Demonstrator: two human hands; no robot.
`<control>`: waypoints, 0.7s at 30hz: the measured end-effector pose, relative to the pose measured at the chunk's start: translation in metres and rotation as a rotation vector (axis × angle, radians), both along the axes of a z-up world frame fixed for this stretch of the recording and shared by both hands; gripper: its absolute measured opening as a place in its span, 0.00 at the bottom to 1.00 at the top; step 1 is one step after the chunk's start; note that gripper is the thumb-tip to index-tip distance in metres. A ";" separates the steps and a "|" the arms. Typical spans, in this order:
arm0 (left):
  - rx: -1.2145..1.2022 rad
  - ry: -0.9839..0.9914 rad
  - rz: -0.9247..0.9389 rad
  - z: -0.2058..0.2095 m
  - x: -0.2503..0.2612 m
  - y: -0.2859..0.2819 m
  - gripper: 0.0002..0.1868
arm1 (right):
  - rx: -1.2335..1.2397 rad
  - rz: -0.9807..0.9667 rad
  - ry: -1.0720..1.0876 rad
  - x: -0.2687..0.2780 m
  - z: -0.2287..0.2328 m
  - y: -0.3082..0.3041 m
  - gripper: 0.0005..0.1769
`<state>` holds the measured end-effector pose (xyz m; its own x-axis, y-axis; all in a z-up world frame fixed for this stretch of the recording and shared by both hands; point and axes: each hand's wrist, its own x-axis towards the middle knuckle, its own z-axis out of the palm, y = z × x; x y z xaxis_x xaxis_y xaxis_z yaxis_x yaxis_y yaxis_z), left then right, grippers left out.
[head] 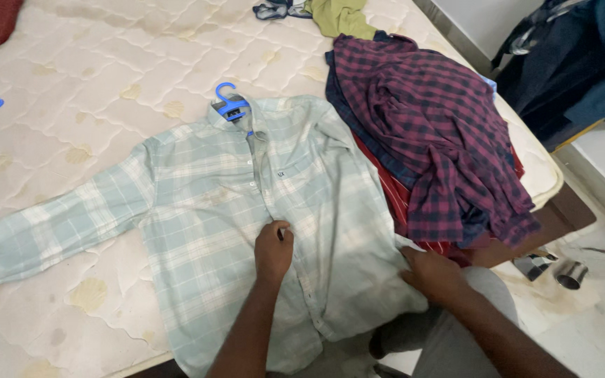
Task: The person lays a light blue plaid shirt on a mattress, buttons it, and places a blue hanger inside the collar. They smooth the shirt and sleeves, then continue buttoning the front placket while the shirt rests on the mattress.
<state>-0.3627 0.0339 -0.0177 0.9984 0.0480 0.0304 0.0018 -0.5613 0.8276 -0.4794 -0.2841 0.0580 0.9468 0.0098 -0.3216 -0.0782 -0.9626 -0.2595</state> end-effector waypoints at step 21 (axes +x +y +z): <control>0.109 -0.366 0.129 0.047 0.127 0.023 0.05 | 0.793 -0.100 -0.368 0.249 -0.032 0.167 0.12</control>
<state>-0.2354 0.0572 0.0295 0.9066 0.1492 0.3947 -0.2057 -0.6605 0.7221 -0.2302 -0.1172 0.0262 0.9975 0.0121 0.0703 0.0674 -0.4812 -0.8740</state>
